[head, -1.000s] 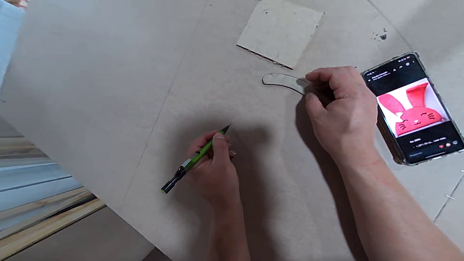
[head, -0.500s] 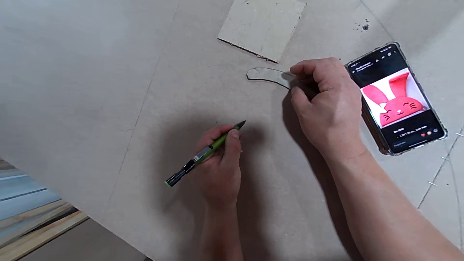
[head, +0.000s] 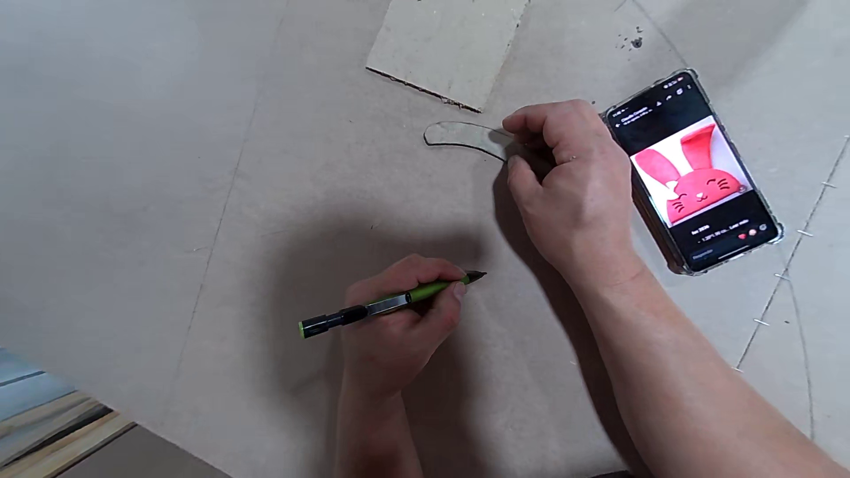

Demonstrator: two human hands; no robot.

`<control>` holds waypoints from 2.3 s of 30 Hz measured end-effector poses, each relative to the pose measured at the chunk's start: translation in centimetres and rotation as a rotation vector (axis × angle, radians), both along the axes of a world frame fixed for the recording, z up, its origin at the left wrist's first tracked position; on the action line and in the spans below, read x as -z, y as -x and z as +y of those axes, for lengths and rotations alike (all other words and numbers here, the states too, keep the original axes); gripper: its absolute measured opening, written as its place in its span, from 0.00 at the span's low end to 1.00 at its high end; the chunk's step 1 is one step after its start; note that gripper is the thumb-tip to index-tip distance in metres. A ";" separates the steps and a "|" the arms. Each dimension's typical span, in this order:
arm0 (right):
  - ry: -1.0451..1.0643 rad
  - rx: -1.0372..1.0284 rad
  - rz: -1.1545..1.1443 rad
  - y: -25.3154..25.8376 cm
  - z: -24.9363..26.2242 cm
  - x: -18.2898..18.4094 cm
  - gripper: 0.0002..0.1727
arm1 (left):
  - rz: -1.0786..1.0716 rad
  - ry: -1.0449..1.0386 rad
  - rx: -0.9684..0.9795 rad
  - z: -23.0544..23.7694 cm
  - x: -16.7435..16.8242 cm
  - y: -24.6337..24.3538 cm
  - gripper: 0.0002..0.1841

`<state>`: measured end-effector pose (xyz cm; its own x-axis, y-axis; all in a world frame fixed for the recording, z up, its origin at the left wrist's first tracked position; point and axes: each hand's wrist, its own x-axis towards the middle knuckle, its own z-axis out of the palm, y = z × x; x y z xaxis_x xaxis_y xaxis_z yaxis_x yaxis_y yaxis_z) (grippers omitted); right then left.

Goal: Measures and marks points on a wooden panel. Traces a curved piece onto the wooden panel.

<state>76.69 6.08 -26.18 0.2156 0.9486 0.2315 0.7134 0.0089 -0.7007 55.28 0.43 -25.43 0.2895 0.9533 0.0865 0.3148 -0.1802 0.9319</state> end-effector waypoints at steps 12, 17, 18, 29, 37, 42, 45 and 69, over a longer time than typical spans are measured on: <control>0.013 -0.013 -0.014 -0.1 0.1 0.0 0.16 | 0.040 -0.002 -0.118 -0.2 0.1 -0.4 0.08; 0.019 -0.004 -0.004 0.0 0.0 -0.1 0.16 | -0.004 0.004 0.048 0.1 0.0 -0.1 0.06; 0.019 -0.005 -0.005 0.0 0.0 -0.1 0.16 | -0.005 0.009 0.019 0.0 0.0 -0.2 0.06; 0.018 -0.002 -0.009 0.0 0.0 -0.1 0.16 | 0.016 0.003 -0.199 -0.2 0.2 -1.0 0.07; 0.002 -0.001 -0.015 0.0 0.0 0.0 0.15 | 0.007 -0.015 -0.306 -0.1 0.3 -1.4 0.08; 0.017 -0.007 -0.014 0.0 0.0 -0.1 0.15 | -0.079 -0.027 -0.513 0.1 0.4 -1.8 0.07; 0.014 -0.005 -0.010 0.0 0.0 0.0 0.15 | -0.060 -0.021 -0.479 0.0 0.4 -1.8 0.07; 0.029 0.008 -0.004 0.0 -0.1 -0.1 0.15 | -0.002 -0.052 -0.765 0.4 0.3 -1.3 0.04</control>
<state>76.68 5.98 -26.08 0.2229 0.9532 0.2044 0.7160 -0.0178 -0.6979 56.61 0.88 -25.72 -0.4498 0.8827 0.1363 0.3675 0.0438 0.9290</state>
